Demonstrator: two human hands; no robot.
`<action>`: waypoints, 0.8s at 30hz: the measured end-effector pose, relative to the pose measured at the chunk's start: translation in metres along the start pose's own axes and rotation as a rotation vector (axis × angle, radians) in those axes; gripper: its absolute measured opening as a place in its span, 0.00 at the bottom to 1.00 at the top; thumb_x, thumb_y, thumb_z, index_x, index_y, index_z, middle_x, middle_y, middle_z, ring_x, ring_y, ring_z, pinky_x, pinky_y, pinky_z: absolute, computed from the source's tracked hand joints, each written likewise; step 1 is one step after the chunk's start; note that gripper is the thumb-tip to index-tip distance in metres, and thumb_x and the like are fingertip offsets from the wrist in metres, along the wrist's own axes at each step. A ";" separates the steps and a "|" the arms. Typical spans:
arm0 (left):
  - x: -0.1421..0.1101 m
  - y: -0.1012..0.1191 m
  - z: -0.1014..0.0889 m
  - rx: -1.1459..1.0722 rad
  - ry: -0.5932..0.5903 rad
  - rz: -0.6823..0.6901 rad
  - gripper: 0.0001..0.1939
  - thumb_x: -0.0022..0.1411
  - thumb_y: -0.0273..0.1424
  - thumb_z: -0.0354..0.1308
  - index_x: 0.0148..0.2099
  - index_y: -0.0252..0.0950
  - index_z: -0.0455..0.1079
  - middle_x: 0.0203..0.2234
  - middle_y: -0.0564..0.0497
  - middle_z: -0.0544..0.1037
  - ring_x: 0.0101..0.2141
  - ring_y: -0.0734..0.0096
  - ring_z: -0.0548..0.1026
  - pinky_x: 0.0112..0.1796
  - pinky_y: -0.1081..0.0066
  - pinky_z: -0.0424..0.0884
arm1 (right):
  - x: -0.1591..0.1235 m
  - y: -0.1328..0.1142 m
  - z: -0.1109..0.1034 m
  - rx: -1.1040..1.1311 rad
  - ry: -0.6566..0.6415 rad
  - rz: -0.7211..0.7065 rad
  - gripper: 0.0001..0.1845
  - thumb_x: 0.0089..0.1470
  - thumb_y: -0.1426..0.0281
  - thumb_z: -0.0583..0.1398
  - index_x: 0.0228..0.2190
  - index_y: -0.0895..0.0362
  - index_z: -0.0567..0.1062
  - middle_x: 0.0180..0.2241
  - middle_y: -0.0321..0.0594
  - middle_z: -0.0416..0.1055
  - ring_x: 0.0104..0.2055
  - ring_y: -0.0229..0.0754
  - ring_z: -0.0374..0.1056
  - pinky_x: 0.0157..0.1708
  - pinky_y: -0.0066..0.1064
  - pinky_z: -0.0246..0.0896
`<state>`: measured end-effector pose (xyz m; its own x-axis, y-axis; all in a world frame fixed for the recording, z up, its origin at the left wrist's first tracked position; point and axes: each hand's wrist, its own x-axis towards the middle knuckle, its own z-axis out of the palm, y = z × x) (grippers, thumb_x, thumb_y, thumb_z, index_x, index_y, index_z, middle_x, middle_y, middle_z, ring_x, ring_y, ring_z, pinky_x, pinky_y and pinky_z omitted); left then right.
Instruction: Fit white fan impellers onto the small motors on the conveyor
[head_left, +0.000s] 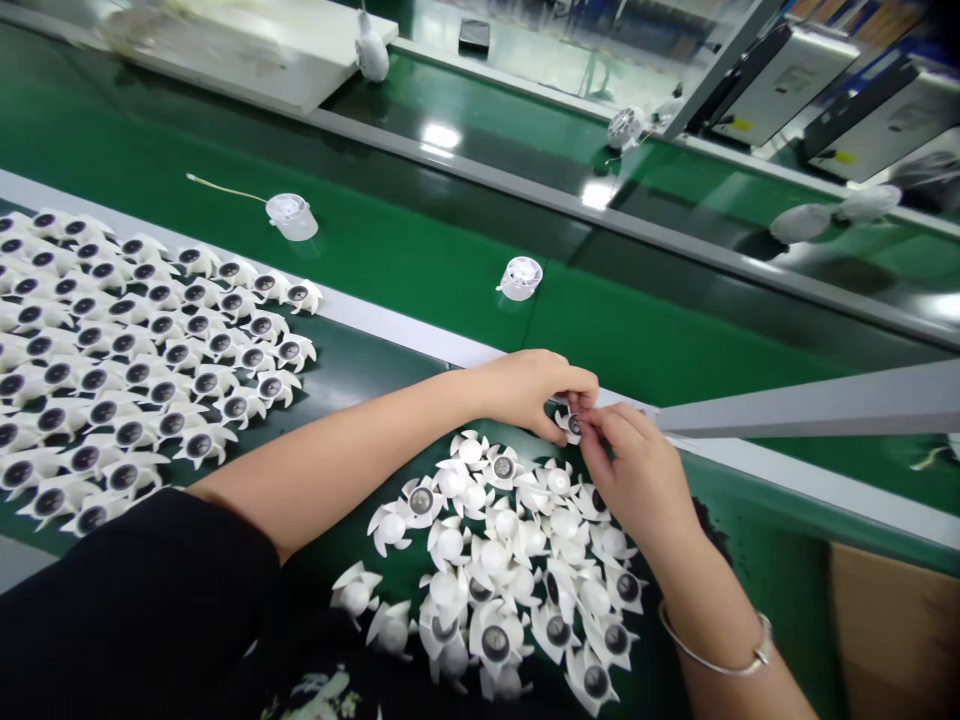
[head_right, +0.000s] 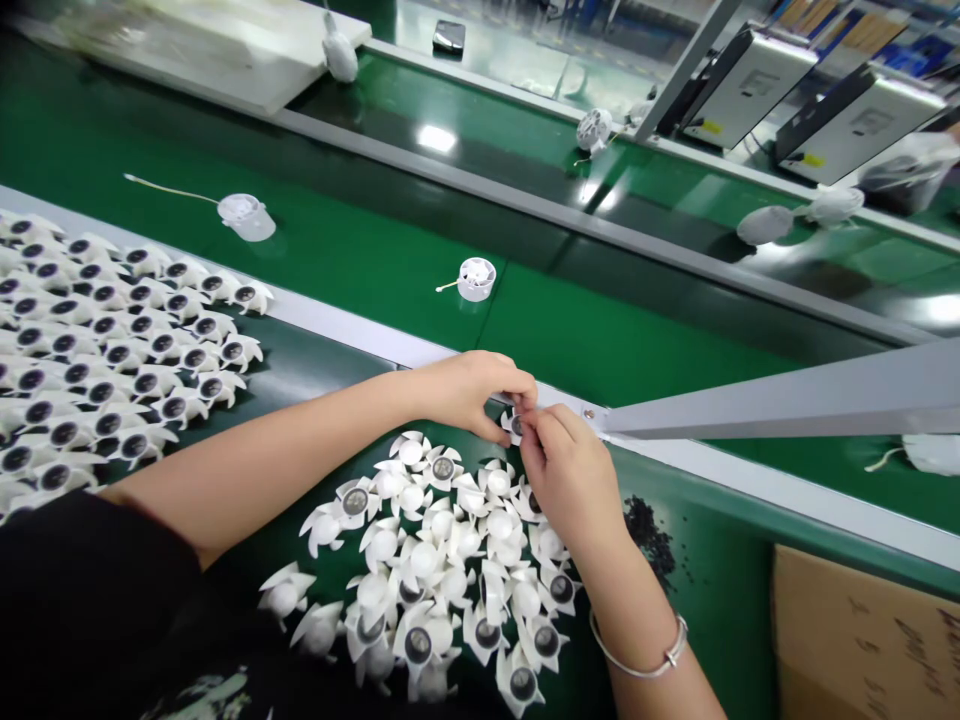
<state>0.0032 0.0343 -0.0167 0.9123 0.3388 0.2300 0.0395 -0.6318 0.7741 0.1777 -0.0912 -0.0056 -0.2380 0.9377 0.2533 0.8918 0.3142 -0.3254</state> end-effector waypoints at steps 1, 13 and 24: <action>0.000 0.000 0.000 -0.001 0.002 -0.002 0.16 0.49 0.27 0.69 0.41 0.39 0.69 0.36 0.54 0.78 0.39 0.67 0.72 0.37 0.69 0.64 | 0.000 0.001 -0.001 0.010 -0.010 -0.003 0.07 0.63 0.72 0.54 0.37 0.56 0.73 0.35 0.43 0.73 0.37 0.45 0.69 0.35 0.35 0.62; 0.000 -0.001 0.000 -0.033 0.020 -0.005 0.16 0.48 0.27 0.71 0.38 0.39 0.68 0.36 0.54 0.78 0.40 0.66 0.72 0.38 0.69 0.65 | -0.010 -0.011 -0.006 -0.098 0.042 -0.106 0.12 0.62 0.74 0.55 0.43 0.62 0.76 0.32 0.43 0.74 0.33 0.43 0.70 0.31 0.34 0.63; 0.000 0.002 -0.002 0.053 0.008 0.006 0.15 0.51 0.29 0.70 0.39 0.38 0.69 0.36 0.53 0.78 0.39 0.67 0.71 0.37 0.70 0.63 | -0.030 -0.007 -0.028 -0.054 0.108 0.068 0.13 0.62 0.71 0.55 0.44 0.57 0.78 0.36 0.44 0.76 0.36 0.46 0.73 0.35 0.36 0.66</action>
<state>0.0024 0.0342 -0.0145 0.9095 0.3401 0.2391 0.0559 -0.6699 0.7403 0.1898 -0.1255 0.0147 -0.1359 0.9343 0.3297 0.9246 0.2392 -0.2965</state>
